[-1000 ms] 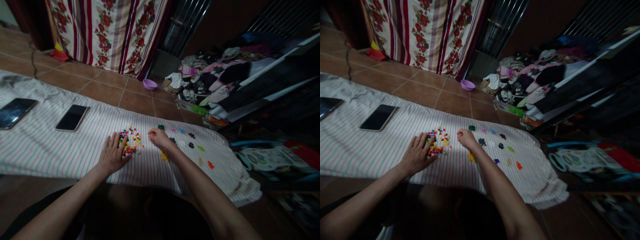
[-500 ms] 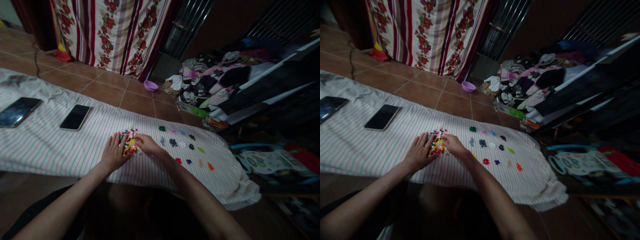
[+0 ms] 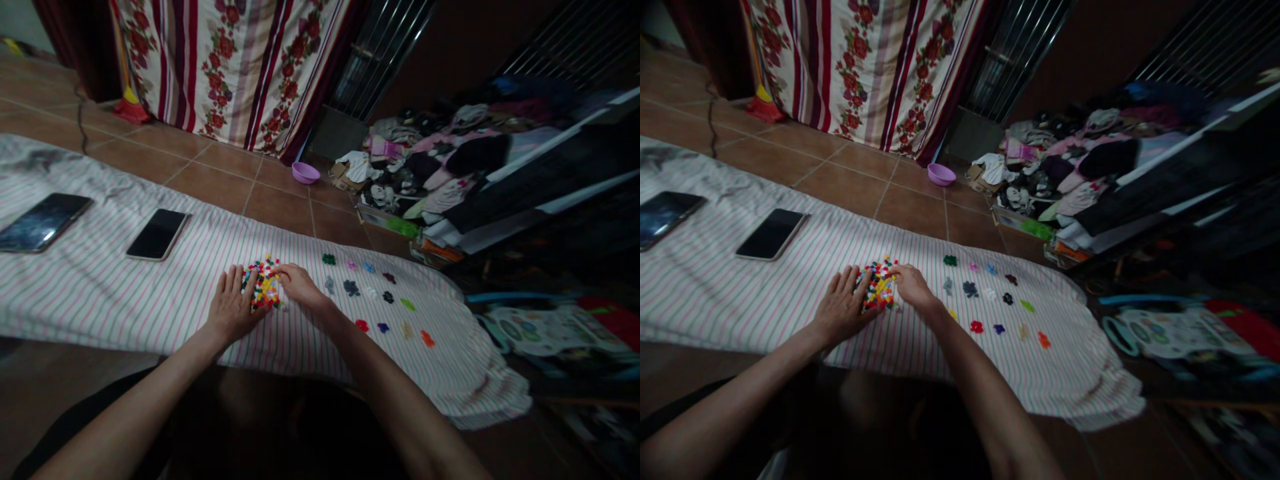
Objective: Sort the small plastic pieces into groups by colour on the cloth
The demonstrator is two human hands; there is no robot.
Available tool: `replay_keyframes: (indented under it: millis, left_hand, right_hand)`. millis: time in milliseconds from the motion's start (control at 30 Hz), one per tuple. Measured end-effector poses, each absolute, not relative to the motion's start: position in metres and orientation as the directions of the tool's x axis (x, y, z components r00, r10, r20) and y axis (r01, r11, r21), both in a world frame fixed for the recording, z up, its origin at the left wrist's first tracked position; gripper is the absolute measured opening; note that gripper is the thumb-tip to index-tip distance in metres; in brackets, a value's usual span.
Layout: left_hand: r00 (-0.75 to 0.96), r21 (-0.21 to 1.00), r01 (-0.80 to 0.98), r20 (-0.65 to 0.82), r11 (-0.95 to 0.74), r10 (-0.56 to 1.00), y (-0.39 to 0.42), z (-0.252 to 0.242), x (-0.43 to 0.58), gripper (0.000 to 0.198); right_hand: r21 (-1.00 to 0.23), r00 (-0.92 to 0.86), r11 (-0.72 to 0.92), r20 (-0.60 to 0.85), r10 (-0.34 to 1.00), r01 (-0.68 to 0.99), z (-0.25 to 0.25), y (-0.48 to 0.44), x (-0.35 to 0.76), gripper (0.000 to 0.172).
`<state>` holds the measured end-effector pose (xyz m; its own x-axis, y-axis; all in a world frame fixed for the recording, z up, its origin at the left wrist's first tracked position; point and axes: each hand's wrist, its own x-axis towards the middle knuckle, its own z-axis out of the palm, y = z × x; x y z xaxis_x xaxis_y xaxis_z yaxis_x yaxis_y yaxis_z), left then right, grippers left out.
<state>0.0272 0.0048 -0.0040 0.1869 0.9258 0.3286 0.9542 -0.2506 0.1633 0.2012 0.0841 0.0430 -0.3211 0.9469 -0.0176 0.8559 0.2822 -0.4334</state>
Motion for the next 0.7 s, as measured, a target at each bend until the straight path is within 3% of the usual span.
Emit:
replay_keyframes:
  millis: [300,567,700]
  left_hand:
    - [0.177,0.183,0.956,0.264,-0.23,0.948,0.005,0.005,0.029,0.081]
    - [0.196,0.139,0.959,0.298,-0.245,0.934,0.006,0.004,0.028,0.081]
    - [0.202,0.129,0.963,0.238,-0.237,0.95,0.005,0.009,0.028,0.081]
  right_hand:
    - [-0.354,-0.283,0.307,0.118,0.952,0.883,0.048,0.097,0.193,0.026]
    - [-0.314,-0.208,0.216,0.059,0.976,0.925,0.042,0.109,0.174,0.021]
    - [-0.3,-0.198,0.199,0.032,0.98,0.933,0.042,0.108,0.173,0.021]
